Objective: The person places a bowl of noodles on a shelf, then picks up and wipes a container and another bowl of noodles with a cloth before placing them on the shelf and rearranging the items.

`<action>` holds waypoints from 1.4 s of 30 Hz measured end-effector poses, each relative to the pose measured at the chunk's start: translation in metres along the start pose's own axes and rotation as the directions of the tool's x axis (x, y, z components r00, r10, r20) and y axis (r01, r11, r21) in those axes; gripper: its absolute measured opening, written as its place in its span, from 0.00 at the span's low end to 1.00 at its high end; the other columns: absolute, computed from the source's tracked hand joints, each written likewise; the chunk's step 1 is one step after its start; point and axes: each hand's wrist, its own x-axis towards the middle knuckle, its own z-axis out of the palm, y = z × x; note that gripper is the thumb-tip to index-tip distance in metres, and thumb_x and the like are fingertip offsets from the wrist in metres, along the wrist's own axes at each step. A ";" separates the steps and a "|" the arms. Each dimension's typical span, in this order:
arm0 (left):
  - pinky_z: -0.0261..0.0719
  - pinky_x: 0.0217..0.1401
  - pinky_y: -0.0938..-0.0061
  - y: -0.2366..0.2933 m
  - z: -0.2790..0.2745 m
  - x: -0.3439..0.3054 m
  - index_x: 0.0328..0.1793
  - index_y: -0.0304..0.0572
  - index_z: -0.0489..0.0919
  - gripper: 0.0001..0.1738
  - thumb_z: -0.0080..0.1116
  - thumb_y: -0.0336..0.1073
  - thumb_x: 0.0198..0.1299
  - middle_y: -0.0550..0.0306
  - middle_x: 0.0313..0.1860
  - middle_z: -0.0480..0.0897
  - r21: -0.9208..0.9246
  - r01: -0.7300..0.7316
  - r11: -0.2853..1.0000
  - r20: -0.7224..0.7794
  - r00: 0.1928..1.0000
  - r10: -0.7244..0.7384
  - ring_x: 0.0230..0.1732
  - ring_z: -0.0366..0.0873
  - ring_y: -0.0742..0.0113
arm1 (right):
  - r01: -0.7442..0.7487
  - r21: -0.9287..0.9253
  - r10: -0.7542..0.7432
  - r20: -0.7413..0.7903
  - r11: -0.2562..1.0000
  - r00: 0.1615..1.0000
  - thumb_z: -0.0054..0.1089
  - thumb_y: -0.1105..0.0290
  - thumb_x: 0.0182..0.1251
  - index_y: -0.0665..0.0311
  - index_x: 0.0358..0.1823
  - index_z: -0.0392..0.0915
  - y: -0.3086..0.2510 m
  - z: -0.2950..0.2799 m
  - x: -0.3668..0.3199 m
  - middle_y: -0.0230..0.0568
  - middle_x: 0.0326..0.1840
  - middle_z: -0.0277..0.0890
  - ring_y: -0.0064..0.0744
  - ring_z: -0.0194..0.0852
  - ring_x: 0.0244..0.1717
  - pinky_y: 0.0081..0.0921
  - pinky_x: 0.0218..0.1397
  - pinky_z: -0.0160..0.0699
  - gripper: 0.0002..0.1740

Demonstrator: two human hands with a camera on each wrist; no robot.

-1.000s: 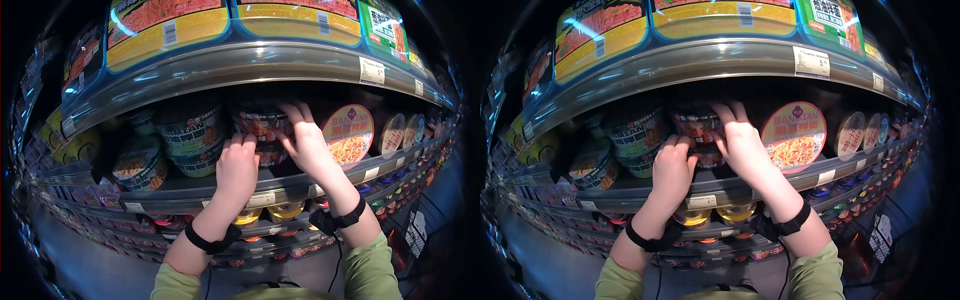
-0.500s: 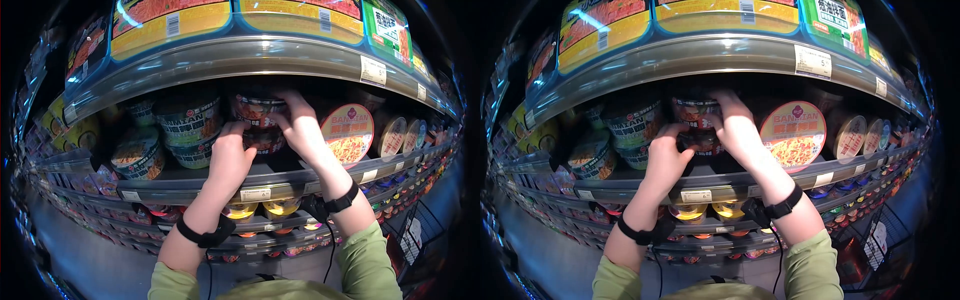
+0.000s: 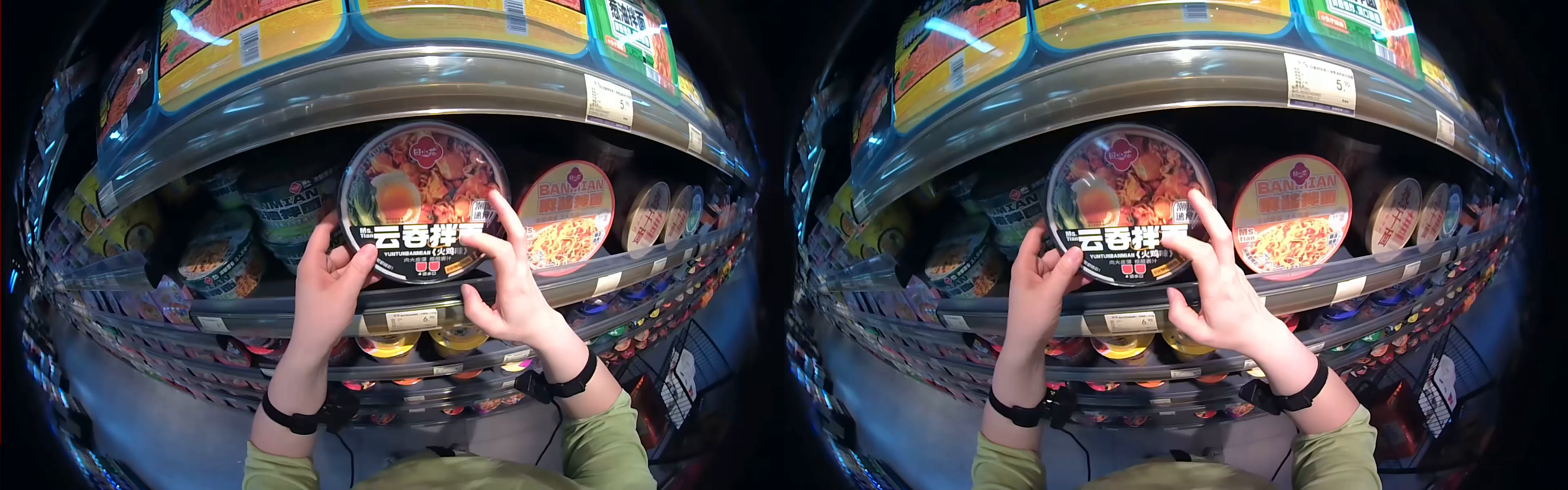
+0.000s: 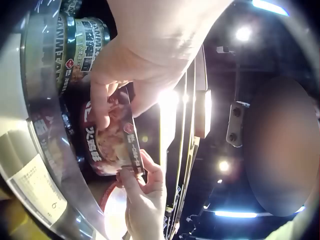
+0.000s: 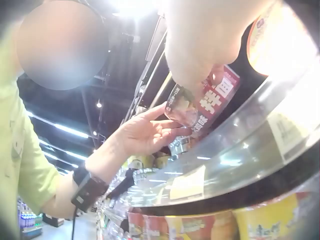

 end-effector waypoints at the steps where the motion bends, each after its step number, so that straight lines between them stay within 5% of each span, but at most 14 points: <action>1: 0.82 0.45 0.80 -0.003 0.000 -0.001 0.74 0.32 0.57 0.29 0.53 0.28 0.70 0.48 0.49 0.84 0.000 -0.006 1.000 -0.025 1.000 0.006 0.45 0.83 0.72 | -0.003 -0.001 0.003 -0.004 1.000 1.000 0.64 0.77 0.55 0.58 0.70 0.59 0.002 0.002 0.001 0.66 0.79 0.37 0.68 0.49 0.76 0.48 0.72 0.63 0.40; 3: 0.82 0.48 0.78 -0.010 0.001 -0.001 0.73 0.31 0.57 0.28 0.53 0.27 0.70 0.46 0.49 0.83 -0.005 0.007 1.000 -0.027 1.000 -0.007 0.47 0.83 0.70 | 0.045 -0.116 -0.062 -0.146 0.992 0.987 0.63 0.78 0.55 0.58 0.70 0.59 0.003 0.007 0.005 0.66 0.79 0.38 0.68 0.50 0.75 0.48 0.72 0.65 0.39; 11: 0.82 0.52 0.77 -0.020 0.003 -0.007 0.66 0.31 0.60 0.23 0.54 0.25 0.68 0.45 0.49 0.82 0.001 -0.089 0.996 -0.012 0.996 0.089 0.48 0.82 0.68 | 0.001 -0.112 -0.018 -0.155 0.994 0.988 0.68 0.80 0.51 0.60 0.79 0.44 -0.004 0.003 0.003 0.66 0.80 0.35 0.68 0.53 0.74 0.46 0.69 0.69 0.55; 24: 0.81 0.52 0.78 -0.018 0.003 -0.011 0.64 0.29 0.64 0.22 0.55 0.24 0.67 0.44 0.50 0.83 0.128 -0.089 0.988 0.009 0.996 0.089 0.49 0.82 0.71 | -0.131 -0.091 0.129 -0.027 0.987 0.991 0.68 0.77 0.54 0.67 0.79 0.37 -0.007 -0.007 0.004 0.68 0.79 0.36 0.65 0.39 0.80 0.47 0.79 0.49 0.57; 29: 0.78 0.56 0.74 -0.008 0.001 -0.014 0.66 0.29 0.64 0.29 0.63 0.30 0.62 0.44 0.48 0.86 0.479 -0.163 0.862 0.026 0.985 0.171 0.52 0.83 0.67 | -0.244 -0.011 0.244 -0.016 0.970 0.970 0.68 0.75 0.55 0.69 0.79 0.34 -0.010 -0.009 0.000 0.69 0.79 0.37 0.64 0.38 0.80 0.46 0.80 0.47 0.58; 33: 0.77 0.58 0.70 -0.012 -0.004 -0.014 0.67 0.29 0.62 0.35 0.67 0.35 0.59 0.41 0.49 0.85 0.465 -0.135 0.875 0.025 0.990 0.139 0.53 0.84 0.61 | -0.404 0.123 0.402 0.039 0.906 0.915 0.68 0.74 0.56 0.72 0.79 0.31 -0.012 -0.008 -0.002 0.69 0.78 0.39 0.62 0.40 0.80 0.45 0.80 0.47 0.59; 42: 0.77 0.59 0.70 -0.007 -0.004 -0.017 0.71 0.29 0.58 0.43 0.71 0.35 0.55 0.41 0.49 0.85 0.508 -0.176 0.843 0.086 0.984 0.154 0.53 0.85 0.59 | -0.386 0.102 0.383 0.053 0.917 0.922 0.70 0.71 0.56 0.73 0.78 0.33 -0.018 -0.012 0.001 0.66 0.77 0.44 0.58 0.46 0.78 0.44 0.77 0.53 0.59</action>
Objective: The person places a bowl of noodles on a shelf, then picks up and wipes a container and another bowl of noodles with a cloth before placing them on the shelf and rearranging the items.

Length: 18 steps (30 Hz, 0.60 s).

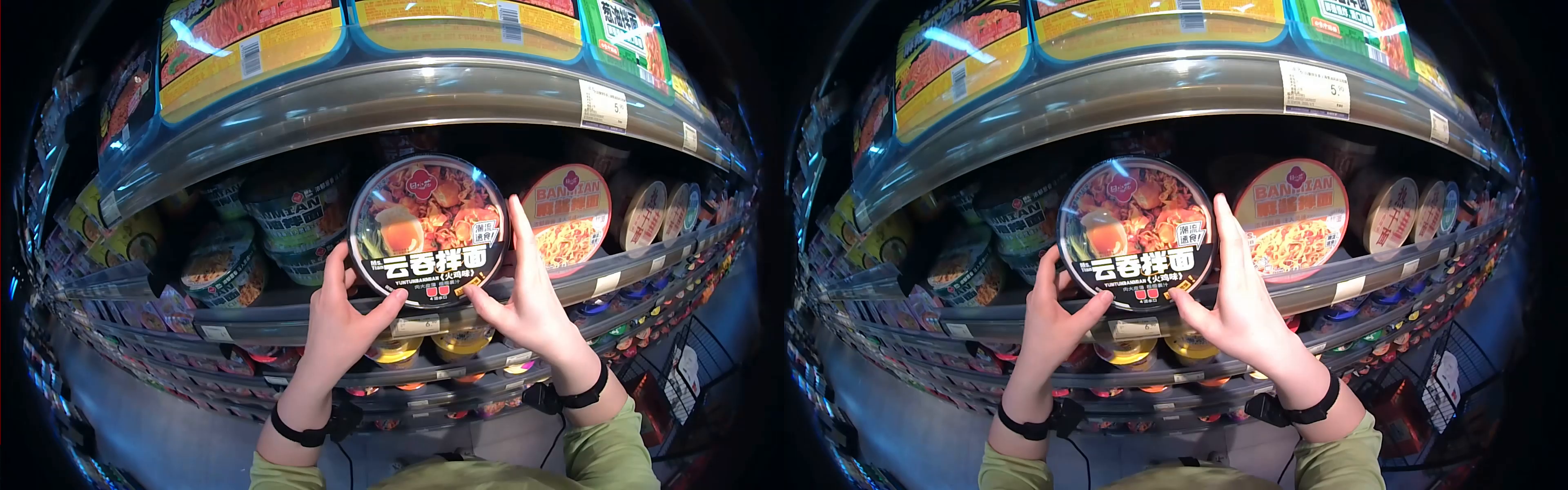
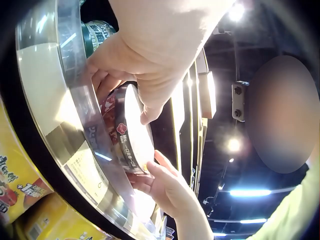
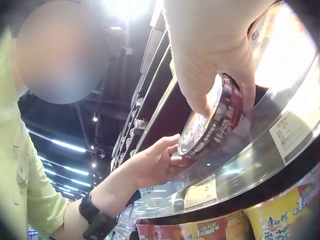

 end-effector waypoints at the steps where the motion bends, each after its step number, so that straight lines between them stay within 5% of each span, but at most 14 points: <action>1: 0.78 0.58 0.70 -0.002 0.000 0.000 0.71 0.29 0.58 0.42 0.70 0.34 0.56 0.42 0.49 0.85 -0.002 -0.010 1.000 0.002 1.000 0.010 0.52 0.85 0.59 | 0.013 0.014 -0.013 -0.024 1.000 1.000 0.69 0.71 0.57 0.74 0.78 0.34 0.000 0.001 0.001 0.66 0.76 0.47 0.58 0.49 0.77 0.44 0.77 0.55 0.57; 3: 0.78 0.58 0.70 -0.003 0.001 0.001 0.71 0.30 0.58 0.41 0.69 0.32 0.56 0.42 0.49 0.85 -0.006 -0.016 1.000 0.008 1.000 0.016 0.52 0.85 0.59 | 0.021 0.028 -0.019 -0.047 0.999 0.999 0.69 0.71 0.58 0.74 0.78 0.35 0.003 0.002 0.001 0.66 0.74 0.50 0.58 0.52 0.76 0.44 0.76 0.56 0.56; 5: 0.78 0.57 0.70 -0.001 0.003 0.001 0.71 0.30 0.58 0.39 0.67 0.29 0.57 0.42 0.49 0.86 -0.047 -0.073 0.996 -0.008 0.997 0.072 0.52 0.85 0.60 | -0.064 0.013 0.065 -0.045 0.998 0.997 0.66 0.72 0.62 0.74 0.77 0.37 0.012 0.005 0.000 0.64 0.70 0.58 0.52 0.65 0.68 0.40 0.69 0.68 0.52; 6: 0.78 0.57 0.70 0.002 0.003 -0.002 0.71 0.30 0.58 0.37 0.66 0.27 0.58 0.42 0.49 0.85 -0.078 -0.040 0.996 -0.013 0.999 0.039 0.52 0.85 0.60 | -0.108 0.262 0.129 -0.067 0.959 0.989 0.64 0.75 0.63 0.73 0.76 0.43 0.001 0.003 0.001 0.59 0.65 0.64 0.43 0.74 0.62 0.33 0.59 0.79 0.46; 7: 0.78 0.57 0.70 0.004 0.004 -0.006 0.71 0.31 0.58 0.38 0.66 0.27 0.58 0.42 0.49 0.85 -0.072 -0.067 0.995 -0.034 0.997 0.065 0.52 0.85 0.60 | -0.001 0.222 0.033 -0.141 0.975 0.989 0.64 0.76 0.63 0.72 0.72 0.48 0.005 0.003 0.000 0.55 0.65 0.63 0.35 0.76 0.59 0.26 0.50 0.83 0.41; 11: 0.78 0.57 0.71 -0.002 0.009 -0.013 0.73 0.32 0.56 0.39 0.65 0.26 0.58 0.42 0.48 0.85 -0.055 -0.130 0.990 -0.063 0.990 0.127 0.51 0.85 0.60 | 0.144 0.284 -0.095 -0.181 0.948 0.979 0.65 0.80 0.62 0.67 0.65 0.48 0.013 0.003 -0.007 0.53 0.68 0.57 0.35 0.75 0.59 0.27 0.53 0.83 0.37; 14: 0.78 0.57 0.74 0.001 0.011 -0.003 0.74 0.30 0.54 0.39 0.62 0.23 0.60 0.48 0.51 0.84 -0.064 -0.122 0.990 -0.054 0.991 0.119 0.52 0.82 0.68 | -0.017 0.359 0.080 -0.163 0.933 0.983 0.63 0.81 0.64 0.67 0.64 0.49 0.009 0.005 -0.003 0.51 0.63 0.63 0.30 0.77 0.55 0.24 0.52 0.83 0.35; 18: 0.78 0.55 0.76 -0.002 0.010 0.008 0.72 0.29 0.57 0.35 0.61 0.25 0.63 0.48 0.51 0.83 -0.105 -0.003 0.994 -0.003 1.000 0.003 0.52 0.80 0.72 | -0.040 0.319 0.101 -0.179 0.947 0.979 0.61 0.78 0.67 0.68 0.64 0.50 0.014 0.009 0.011 0.49 0.54 0.71 0.26 0.79 0.49 0.20 0.46 0.81 0.32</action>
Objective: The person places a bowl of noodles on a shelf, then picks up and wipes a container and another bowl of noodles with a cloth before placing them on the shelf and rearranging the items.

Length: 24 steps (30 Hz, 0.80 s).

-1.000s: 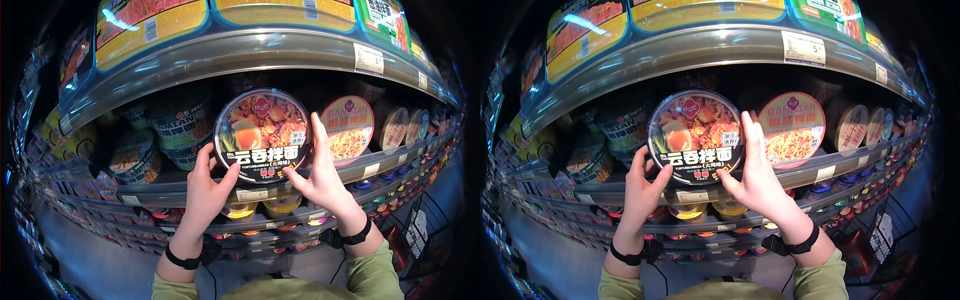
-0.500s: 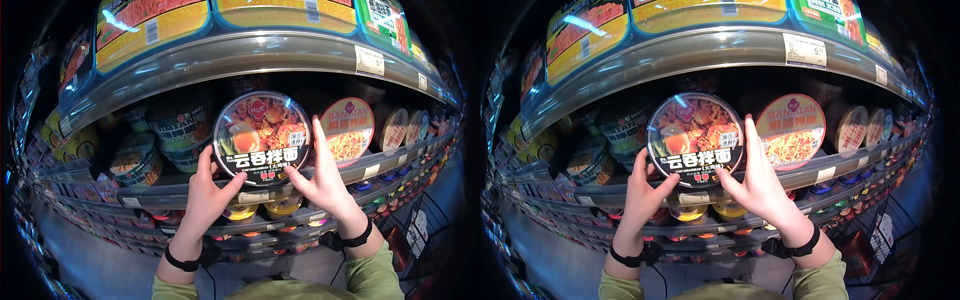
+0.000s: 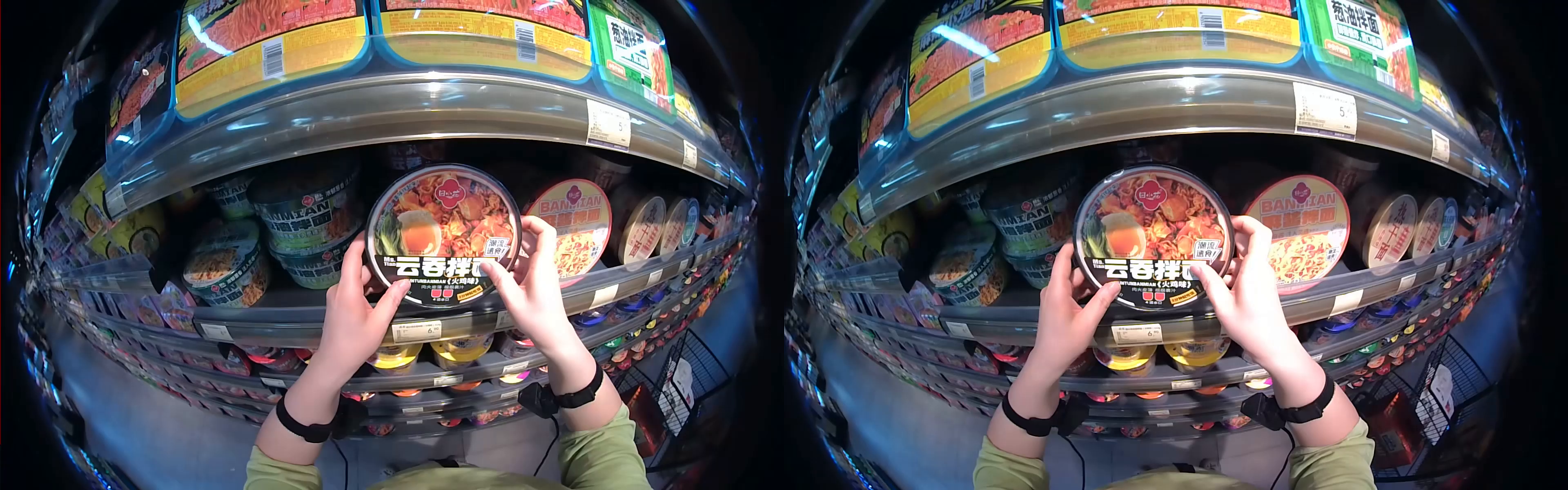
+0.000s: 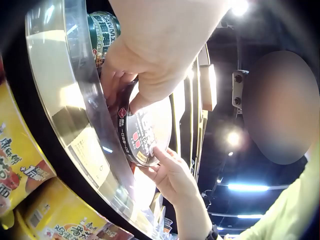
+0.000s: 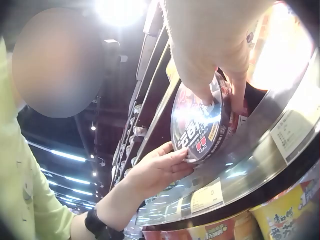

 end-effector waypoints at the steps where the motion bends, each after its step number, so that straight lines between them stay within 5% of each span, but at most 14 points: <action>1: 0.78 0.55 0.76 0.000 0.000 0.001 0.72 0.29 0.57 0.35 0.61 0.25 0.63 0.48 0.51 0.83 0.001 -0.003 1.000 0.001 1.000 0.003 0.52 0.80 0.72 | 0.002 0.000 -0.002 -0.003 1.000 1.000 0.61 0.78 0.67 0.68 0.64 0.50 0.000 0.001 0.001 0.49 0.54 0.71 0.26 0.79 0.49 0.20 0.46 0.81 0.32; 19: 0.80 0.53 0.76 -0.004 0.001 0.008 0.74 0.32 0.53 0.36 0.60 0.24 0.64 0.46 0.50 0.82 -0.073 0.031 0.997 -0.032 0.999 -0.033 0.50 0.82 0.70 | 0.056 -0.028 -0.057 -0.040 0.998 0.998 0.62 0.78 0.66 0.69 0.64 0.50 0.005 0.012 0.008 0.51 0.51 0.71 0.34 0.81 0.48 0.25 0.45 0.83 0.33; 24: 0.82 0.53 0.75 -0.004 0.000 -0.003 0.75 0.34 0.51 0.41 0.61 0.21 0.61 0.43 0.52 0.81 -0.229 0.016 0.973 -0.082 0.996 -0.036 0.53 0.82 0.65 | 0.065 0.028 -0.064 -0.022 0.998 0.998 0.63 0.79 0.65 0.67 0.64 0.52 -0.009 0.010 0.000 0.47 0.54 0.69 0.25 0.79 0.48 0.19 0.44 0.82 0.32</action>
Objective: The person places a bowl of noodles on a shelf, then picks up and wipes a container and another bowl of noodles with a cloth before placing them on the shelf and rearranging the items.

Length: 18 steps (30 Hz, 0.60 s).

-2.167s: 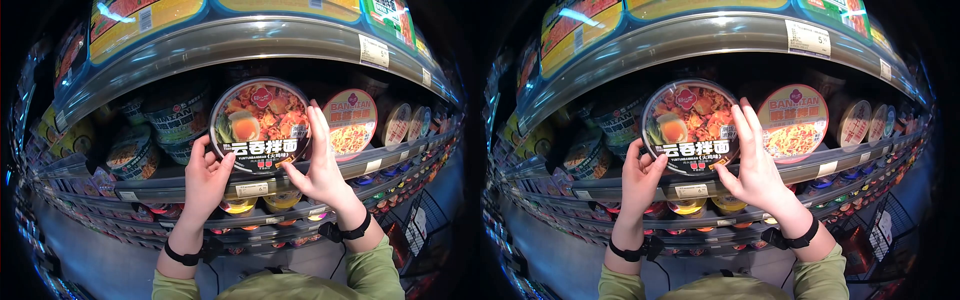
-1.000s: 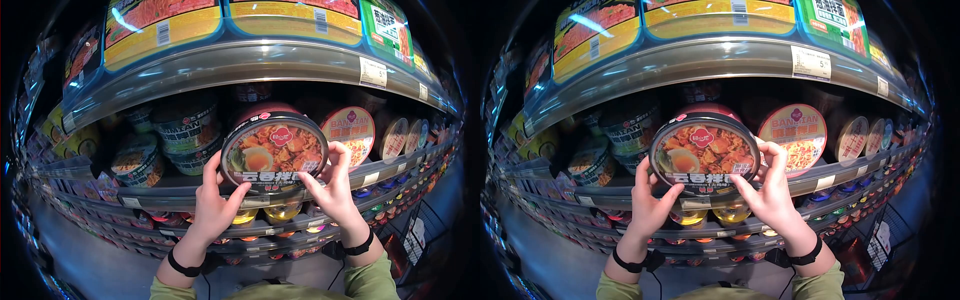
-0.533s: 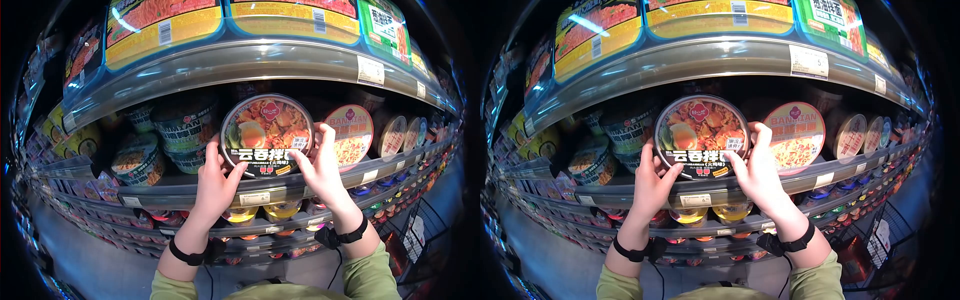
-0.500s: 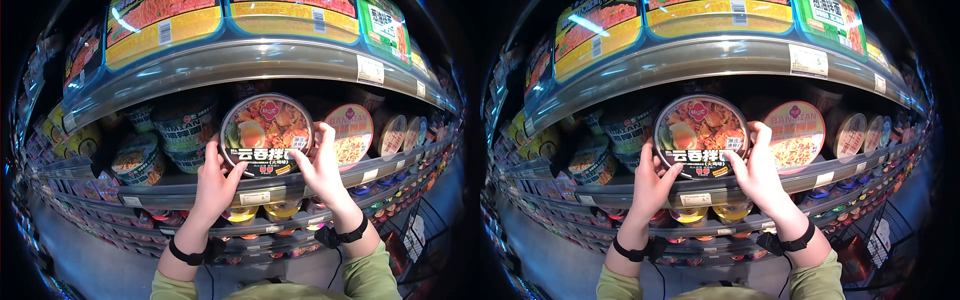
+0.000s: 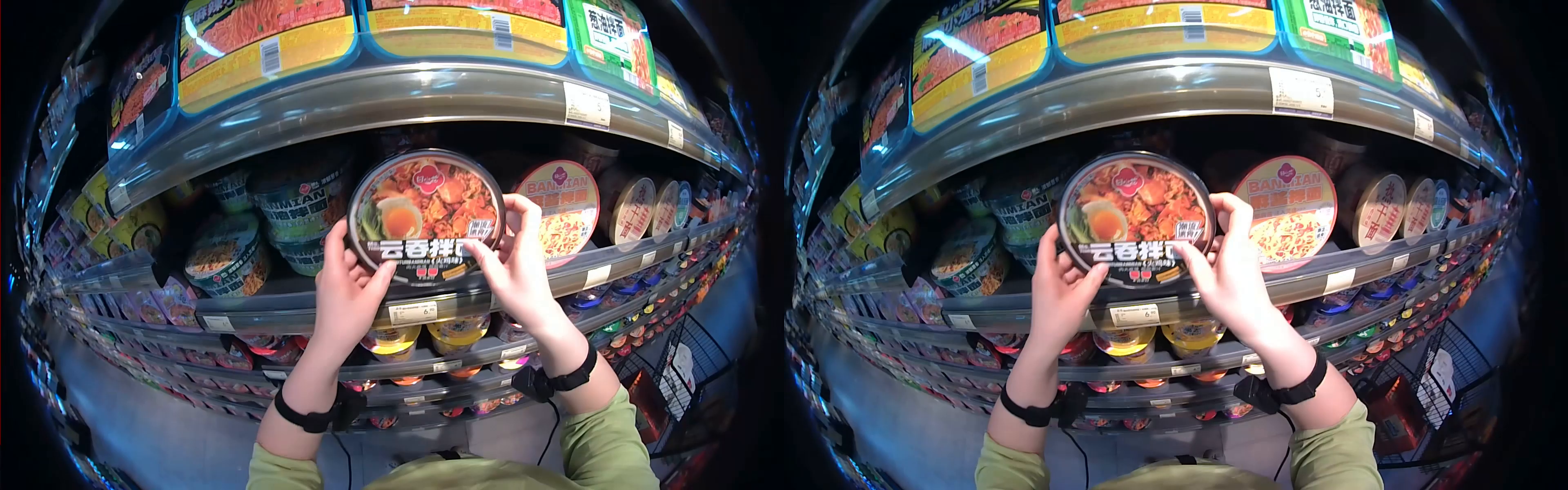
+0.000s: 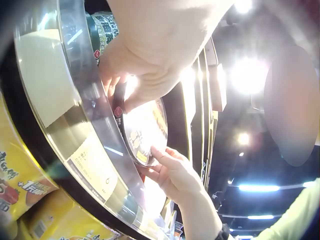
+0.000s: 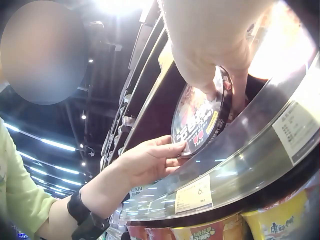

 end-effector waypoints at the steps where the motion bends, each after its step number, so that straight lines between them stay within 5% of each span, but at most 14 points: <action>1: 0.83 0.54 0.73 0.008 -0.002 -0.005 0.75 0.35 0.51 0.41 0.60 0.20 0.60 0.43 0.57 0.78 -0.018 0.032 0.999 -0.001 0.999 -0.032 0.56 0.80 0.63 | 0.019 0.024 -0.019 0.004 1.000 1.000 0.64 0.80 0.64 0.67 0.65 0.52 -0.006 0.000 -0.004 0.47 0.56 0.67 0.26 0.78 0.49 0.19 0.45 0.82 0.34; 3: 0.85 0.52 0.71 0.022 -0.007 -0.016 0.74 0.37 0.52 0.40 0.61 0.21 0.60 0.43 0.62 0.72 -0.221 0.033 0.975 -0.012 0.999 -0.036 0.58 0.78 0.61 | 0.051 0.094 -0.053 0.015 0.994 0.998 0.64 0.81 0.63 0.67 0.66 0.52 -0.017 -0.001 -0.010 0.47 0.56 0.67 0.26 0.78 0.50 0.20 0.46 0.82 0.35; 5: 0.88 0.44 0.72 0.044 -0.019 -0.029 0.71 0.39 0.54 0.34 0.60 0.26 0.62 0.46 0.63 0.69 -0.219 0.152 0.964 -0.024 0.987 -0.161 0.57 0.78 0.62 | 0.098 0.036 -0.101 0.097 0.995 0.990 0.67 0.79 0.61 0.67 0.66 0.54 -0.012 -0.006 -0.018 0.50 0.59 0.67 0.23 0.78 0.47 0.18 0.44 0.80 0.36; 8: 0.89 0.41 0.74 0.042 -0.038 -0.044 0.72 0.40 0.53 0.35 0.58 0.27 0.63 0.47 0.63 0.70 -0.285 0.147 0.947 0.050 0.989 -0.138 0.58 0.77 0.63 | -0.044 0.133 0.013 0.223 0.990 0.975 0.67 0.78 0.62 0.69 0.65 0.54 -0.027 -0.001 -0.022 0.50 0.57 0.70 0.19 0.76 0.38 0.18 0.39 0.77 0.35; 11: 0.89 0.40 0.76 0.039 -0.051 -0.060 0.74 0.39 0.52 0.37 0.58 0.27 0.63 0.47 0.64 0.71 -0.250 0.173 0.953 -0.008 0.983 -0.181 0.59 0.77 0.64 | -0.157 0.091 0.114 0.368 0.983 0.923 0.61 0.71 0.69 0.69 0.64 0.57 -0.042 -0.002 -0.014 0.49 0.56 0.71 0.23 0.80 0.41 0.21 0.40 0.78 0.28; 12: 0.88 0.43 0.75 0.046 -0.055 -0.067 0.75 0.40 0.53 0.37 0.59 0.29 0.63 0.47 0.64 0.72 -0.222 0.220 0.950 -0.040 0.971 -0.234 0.58 0.78 0.64 | -0.170 0.142 0.112 0.347 0.975 0.931 0.57 0.70 0.72 0.69 0.59 0.66 -0.041 -0.003 -0.009 0.48 0.53 0.75 0.30 0.81 0.42 0.27 0.43 0.78 0.19; 15: 0.84 0.52 0.72 0.049 -0.064 -0.078 0.76 0.39 0.55 0.38 0.61 0.32 0.64 0.48 0.64 0.73 -0.198 0.215 0.956 -0.097 0.967 -0.237 0.59 0.77 0.63 | 0.261 -0.237 -0.208 0.226 0.936 0.952 0.56 0.70 0.70 0.69 0.50 0.75 -0.013 -0.001 0.018 0.53 0.51 0.75 0.52 0.78 0.47 0.36 0.50 0.77 0.12; 18: 0.74 0.65 0.66 0.053 -0.071 -0.082 0.76 0.37 0.56 0.39 0.62 0.34 0.64 0.48 0.65 0.72 -0.238 0.195 0.951 -0.130 0.964 -0.230 0.64 0.73 0.61 | 0.374 -0.518 -0.279 0.255 0.769 0.926 0.57 0.72 0.65 0.71 0.49 0.75 0.005 0.016 0.039 0.53 0.47 0.76 0.56 0.77 0.48 0.40 0.51 0.80 0.13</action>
